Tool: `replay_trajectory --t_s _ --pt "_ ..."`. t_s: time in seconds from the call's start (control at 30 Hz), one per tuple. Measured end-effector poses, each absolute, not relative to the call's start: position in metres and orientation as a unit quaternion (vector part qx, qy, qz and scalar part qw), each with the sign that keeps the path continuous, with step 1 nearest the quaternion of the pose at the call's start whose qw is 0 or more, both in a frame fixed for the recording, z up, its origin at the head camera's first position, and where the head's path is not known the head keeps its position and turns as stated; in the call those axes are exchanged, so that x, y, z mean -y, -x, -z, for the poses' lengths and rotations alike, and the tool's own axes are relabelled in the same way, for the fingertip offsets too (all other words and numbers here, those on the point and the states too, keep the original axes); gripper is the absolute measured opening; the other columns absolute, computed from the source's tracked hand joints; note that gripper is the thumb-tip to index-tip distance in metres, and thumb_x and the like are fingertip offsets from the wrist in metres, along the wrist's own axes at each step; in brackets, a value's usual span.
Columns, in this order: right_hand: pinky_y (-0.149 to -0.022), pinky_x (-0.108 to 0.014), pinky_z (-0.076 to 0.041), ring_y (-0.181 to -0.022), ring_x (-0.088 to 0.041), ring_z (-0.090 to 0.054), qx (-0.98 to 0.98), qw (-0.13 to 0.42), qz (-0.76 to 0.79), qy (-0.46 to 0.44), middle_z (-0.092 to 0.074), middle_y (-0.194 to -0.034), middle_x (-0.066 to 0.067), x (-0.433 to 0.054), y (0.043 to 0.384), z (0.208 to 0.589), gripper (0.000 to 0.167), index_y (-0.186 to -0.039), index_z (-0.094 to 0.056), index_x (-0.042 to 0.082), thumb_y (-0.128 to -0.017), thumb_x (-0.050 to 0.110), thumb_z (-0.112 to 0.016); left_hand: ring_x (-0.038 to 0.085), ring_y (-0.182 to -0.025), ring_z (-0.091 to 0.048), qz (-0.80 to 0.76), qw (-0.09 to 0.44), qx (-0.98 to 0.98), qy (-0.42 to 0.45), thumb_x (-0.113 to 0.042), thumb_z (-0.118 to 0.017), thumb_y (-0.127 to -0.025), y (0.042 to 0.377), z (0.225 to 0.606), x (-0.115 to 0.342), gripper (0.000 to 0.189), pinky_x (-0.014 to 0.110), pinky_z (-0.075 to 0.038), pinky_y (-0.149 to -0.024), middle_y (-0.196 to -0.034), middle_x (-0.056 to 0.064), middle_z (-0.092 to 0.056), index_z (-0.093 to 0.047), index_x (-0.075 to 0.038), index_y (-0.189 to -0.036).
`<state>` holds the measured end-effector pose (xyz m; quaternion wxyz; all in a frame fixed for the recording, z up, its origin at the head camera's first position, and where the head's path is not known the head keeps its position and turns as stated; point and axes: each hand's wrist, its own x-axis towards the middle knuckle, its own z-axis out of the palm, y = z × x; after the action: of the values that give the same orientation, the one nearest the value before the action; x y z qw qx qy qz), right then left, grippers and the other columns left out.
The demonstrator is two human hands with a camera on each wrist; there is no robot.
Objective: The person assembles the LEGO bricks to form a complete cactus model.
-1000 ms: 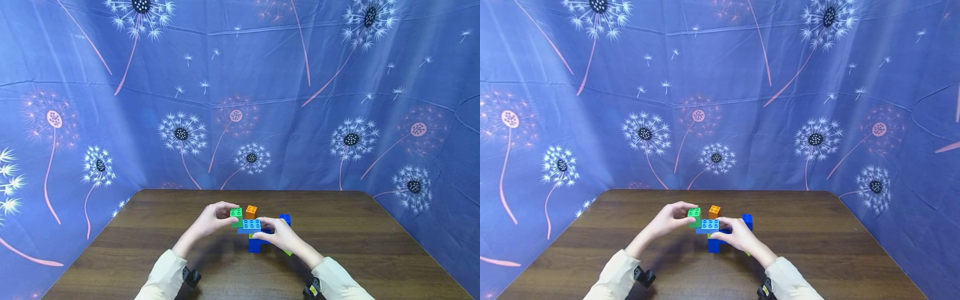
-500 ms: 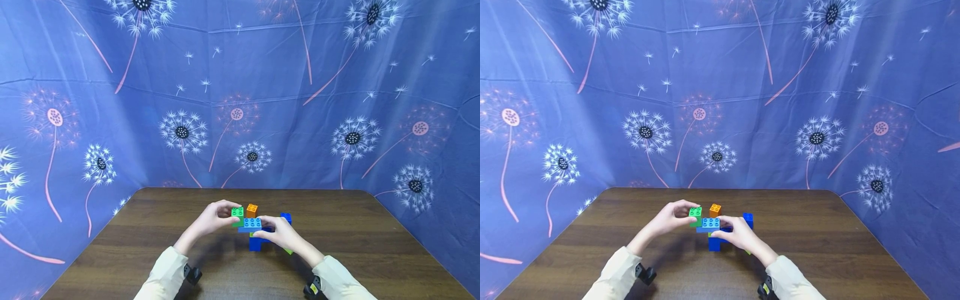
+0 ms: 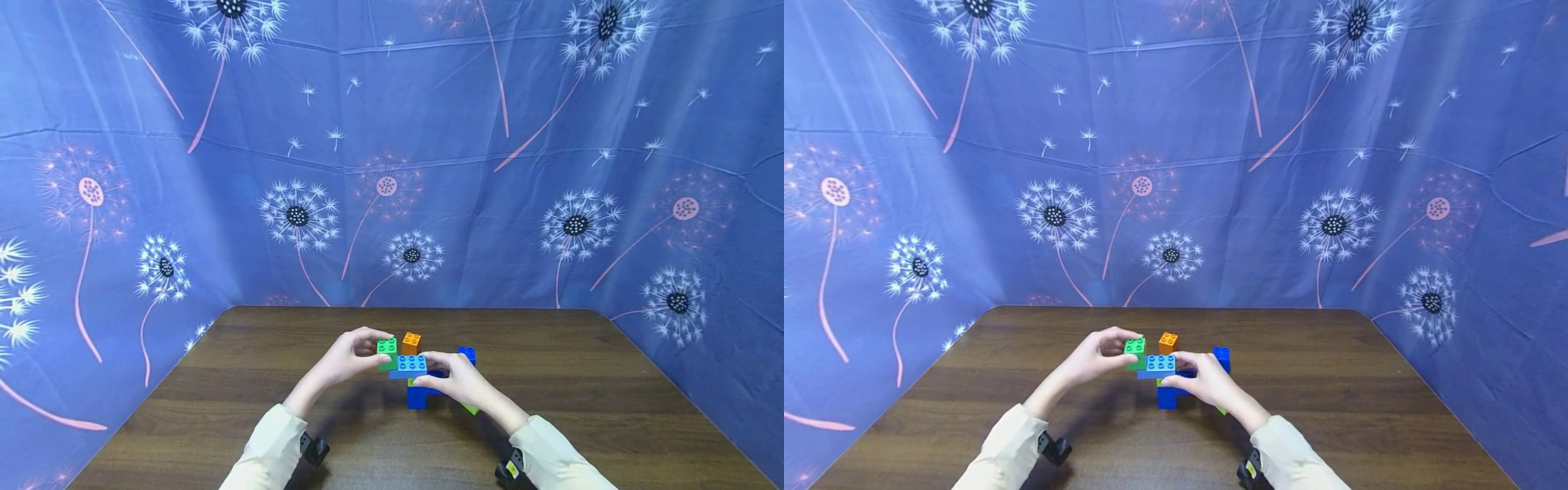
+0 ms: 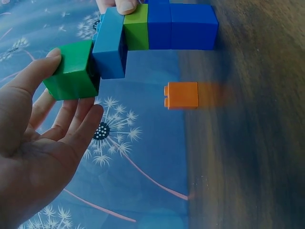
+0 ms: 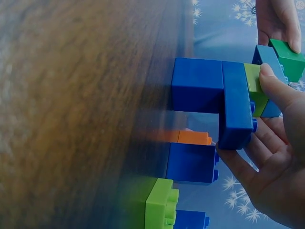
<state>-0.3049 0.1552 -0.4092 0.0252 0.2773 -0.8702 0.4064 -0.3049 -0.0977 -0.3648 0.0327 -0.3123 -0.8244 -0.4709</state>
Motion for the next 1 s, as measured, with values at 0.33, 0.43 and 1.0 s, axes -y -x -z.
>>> replay_trajectory --t_s 0.33,0.43,1.0 --pt "-0.084 -0.039 -0.052 -0.097 -0.021 -0.066 0.874 0.031 -0.403 -0.27 -0.07 -0.104 -0.005 -0.154 0.304 0.409 0.051 -0.123 -0.059 0.008 -0.084 0.041 -0.066 0.017 -0.091 -0.065 0.462 0.036 0.826 0.321 -0.023 -0.069 -0.086 0.313 0.371 0.101 0.037 0.029 -0.053 -0.082 -0.105 0.009 -0.063 -0.062 -0.009 -0.12" --pt "-0.083 -0.039 -0.053 -0.096 -0.02 -0.066 0.873 0.031 -0.403 -0.274 -0.07 -0.103 -0.005 -0.154 0.305 0.409 0.05 -0.122 -0.06 0.008 -0.085 0.04 -0.066 0.018 -0.091 -0.065 0.462 0.035 0.825 0.323 -0.021 -0.069 -0.085 0.313 0.37 0.1 0.037 0.032 -0.053 -0.084 -0.106 0.009 -0.063 -0.062 -0.009 -0.12" --pt "-0.081 -0.035 -0.053 -0.094 -0.016 -0.065 0.87 0.026 -0.406 -0.279 -0.07 -0.102 -0.003 -0.155 0.306 0.411 0.047 -0.122 -0.06 0.01 -0.086 0.041 -0.064 0.026 -0.093 -0.064 0.469 0.018 0.821 0.325 -0.012 -0.066 -0.087 0.298 0.356 0.097 0.036 0.04 -0.052 -0.084 -0.108 0.016 -0.061 -0.06 -0.001 -0.121"
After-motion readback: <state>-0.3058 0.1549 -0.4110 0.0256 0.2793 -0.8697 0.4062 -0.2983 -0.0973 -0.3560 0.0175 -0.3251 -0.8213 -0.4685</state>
